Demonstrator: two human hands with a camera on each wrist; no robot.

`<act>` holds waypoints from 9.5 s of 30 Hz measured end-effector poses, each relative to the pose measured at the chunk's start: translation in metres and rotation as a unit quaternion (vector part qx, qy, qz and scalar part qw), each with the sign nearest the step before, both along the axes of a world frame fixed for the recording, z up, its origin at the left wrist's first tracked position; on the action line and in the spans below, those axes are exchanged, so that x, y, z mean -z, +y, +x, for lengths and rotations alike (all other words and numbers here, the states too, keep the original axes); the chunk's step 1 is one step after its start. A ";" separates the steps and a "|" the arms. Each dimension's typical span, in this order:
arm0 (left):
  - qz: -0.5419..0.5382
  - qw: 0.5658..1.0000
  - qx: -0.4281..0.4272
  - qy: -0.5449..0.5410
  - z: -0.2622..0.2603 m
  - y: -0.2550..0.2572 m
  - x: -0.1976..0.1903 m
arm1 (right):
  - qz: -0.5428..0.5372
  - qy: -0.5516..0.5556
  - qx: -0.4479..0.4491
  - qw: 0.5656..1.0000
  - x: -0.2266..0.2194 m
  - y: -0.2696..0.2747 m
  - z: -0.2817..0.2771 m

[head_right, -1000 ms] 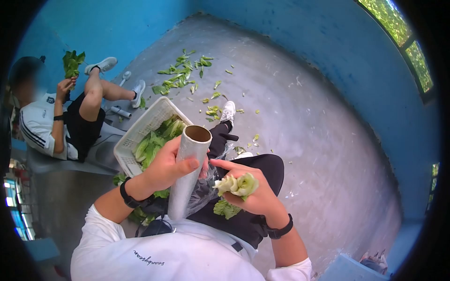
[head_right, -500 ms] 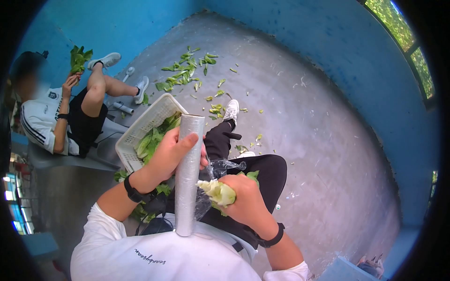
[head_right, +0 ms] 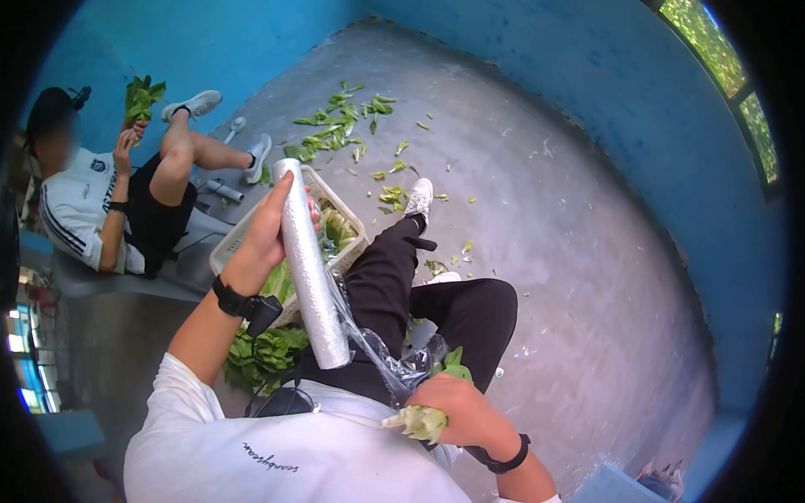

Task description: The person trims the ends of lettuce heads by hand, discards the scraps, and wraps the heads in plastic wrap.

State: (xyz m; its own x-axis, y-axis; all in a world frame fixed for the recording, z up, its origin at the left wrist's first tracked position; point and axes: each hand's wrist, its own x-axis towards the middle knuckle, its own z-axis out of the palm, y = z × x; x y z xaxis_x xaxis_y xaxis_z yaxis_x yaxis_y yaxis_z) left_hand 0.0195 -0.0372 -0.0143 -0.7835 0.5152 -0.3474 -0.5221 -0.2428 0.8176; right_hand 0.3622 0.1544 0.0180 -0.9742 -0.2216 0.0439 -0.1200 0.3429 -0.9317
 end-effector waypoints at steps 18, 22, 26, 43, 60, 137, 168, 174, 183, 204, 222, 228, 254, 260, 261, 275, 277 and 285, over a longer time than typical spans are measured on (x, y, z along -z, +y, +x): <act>0.076 0.989 0.124 0.026 0.070 0.010 -0.067 | -0.119 -0.112 0.306 0.938 -0.015 0.050 -0.021; 0.073 0.987 0.134 0.039 0.078 0.015 -0.083 | -0.155 -0.078 0.111 0.979 -0.004 0.013 -0.065; 0.062 0.990 0.117 0.050 0.071 0.010 -0.088 | -0.248 -0.193 -0.058 0.948 0.033 -0.008 -0.087; 0.051 0.996 -0.041 0.056 0.006 -0.022 -0.040 | -0.061 -0.176 -0.026 0.982 -0.003 -0.002 -0.068; 0.024 0.961 -0.274 0.025 -0.105 -0.109 0.035 | -0.023 -0.277 -0.125 0.952 -0.004 0.035 -0.033; -0.093 0.707 0.590 0.379 0.146 0.059 0.006 | -0.467 -0.082 0.431 0.768 0.018 0.061 0.052; 0.037 0.891 0.433 -0.129 0.190 0.086 0.047 | -0.207 -0.210 0.350 0.889 0.007 0.082 0.051; -0.005 0.901 0.412 -0.132 0.186 0.086 0.051 | -0.162 -0.209 0.317 0.911 0.009 0.069 0.038; 0.060 0.926 0.326 -0.183 0.178 0.081 0.042 | -0.079 -0.222 0.270 0.933 -0.004 0.043 0.055; 0.071 0.820 0.561 -0.086 0.146 0.067 0.000 | -0.130 -0.283 0.019 0.950 0.019 0.109 0.011; 0.126 0.729 0.642 -0.200 0.160 0.086 0.008 | -0.183 -0.263 0.074 0.944 0.013 0.110 0.028; 0.003 0.810 0.575 -0.111 0.154 0.095 0.022 | -0.169 -0.285 0.115 0.937 0.023 0.124 0.048; -0.111 0.843 0.526 0.024 0.159 0.109 0.110 | 0.058 -0.316 0.330 0.888 0.077 0.100 0.041; -0.094 0.845 0.526 0.000 0.158 0.110 0.106 | 0.014 -0.305 0.359 0.882 0.085 0.110 0.046; -0.098 0.843 0.529 0.000 0.160 0.110 0.104 | -0.001 -0.312 0.368 0.876 0.083 0.115 0.048; -0.117 0.832 0.542 0.025 0.167 0.111 0.109 | -0.003 -0.311 0.369 0.876 0.073 0.100 0.029; -0.125 0.830 0.543 0.033 0.166 0.111 0.108 | -0.026 -0.312 0.373 0.874 0.076 0.102 0.032; -0.135 0.833 0.533 0.061 0.166 0.108 0.114 | 0.033 -0.328 0.363 0.872 0.072 0.112 0.043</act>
